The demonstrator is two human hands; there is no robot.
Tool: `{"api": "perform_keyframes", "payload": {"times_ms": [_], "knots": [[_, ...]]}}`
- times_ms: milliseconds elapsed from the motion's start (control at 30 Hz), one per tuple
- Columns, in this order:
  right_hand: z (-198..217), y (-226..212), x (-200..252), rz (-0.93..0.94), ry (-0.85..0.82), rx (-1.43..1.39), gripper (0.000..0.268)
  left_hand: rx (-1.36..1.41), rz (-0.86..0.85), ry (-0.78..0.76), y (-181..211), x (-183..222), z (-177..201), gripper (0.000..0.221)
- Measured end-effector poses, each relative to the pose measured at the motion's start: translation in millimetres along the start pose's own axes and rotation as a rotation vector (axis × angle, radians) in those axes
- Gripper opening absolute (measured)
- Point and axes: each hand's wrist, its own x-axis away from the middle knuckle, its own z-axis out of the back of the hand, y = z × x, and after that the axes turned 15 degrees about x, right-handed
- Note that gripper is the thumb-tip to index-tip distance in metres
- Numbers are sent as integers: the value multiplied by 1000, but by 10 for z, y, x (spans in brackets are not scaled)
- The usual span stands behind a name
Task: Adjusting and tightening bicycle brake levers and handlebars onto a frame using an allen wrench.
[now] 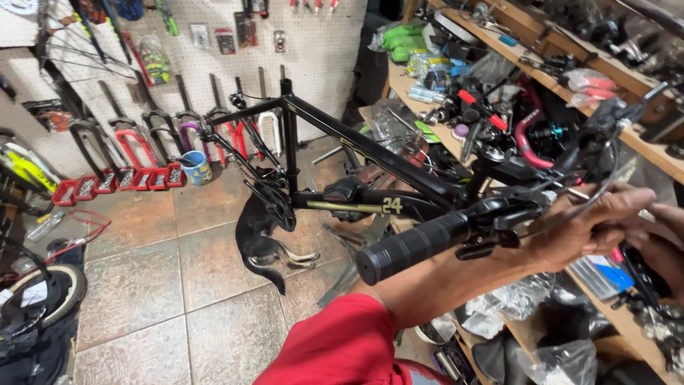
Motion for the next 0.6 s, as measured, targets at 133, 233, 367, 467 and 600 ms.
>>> {"api": "perform_keyframes", "payload": {"times_ms": [133, 233, 367, 467, 600], "knots": [[172, -1285, 194, 129, 28, 414, 44, 295, -67, 94, -61, 21, -6, 17], [349, -1891, 237, -159, -68, 505, 43, 55, -4, 198, 76, 31, -264, 12], [436, -2004, 335, 30, -26, 874, 24, 56, -42, 208, 90, 47, -318, 16], [519, -1731, 350, 675, 118, 1334, 69, 34, -44, 132, 104, 61, -297, 19], [543, -1725, 319, 843, 282, 1467, 56, -63, -36, 201, 128, 73, -362, 20]]}}
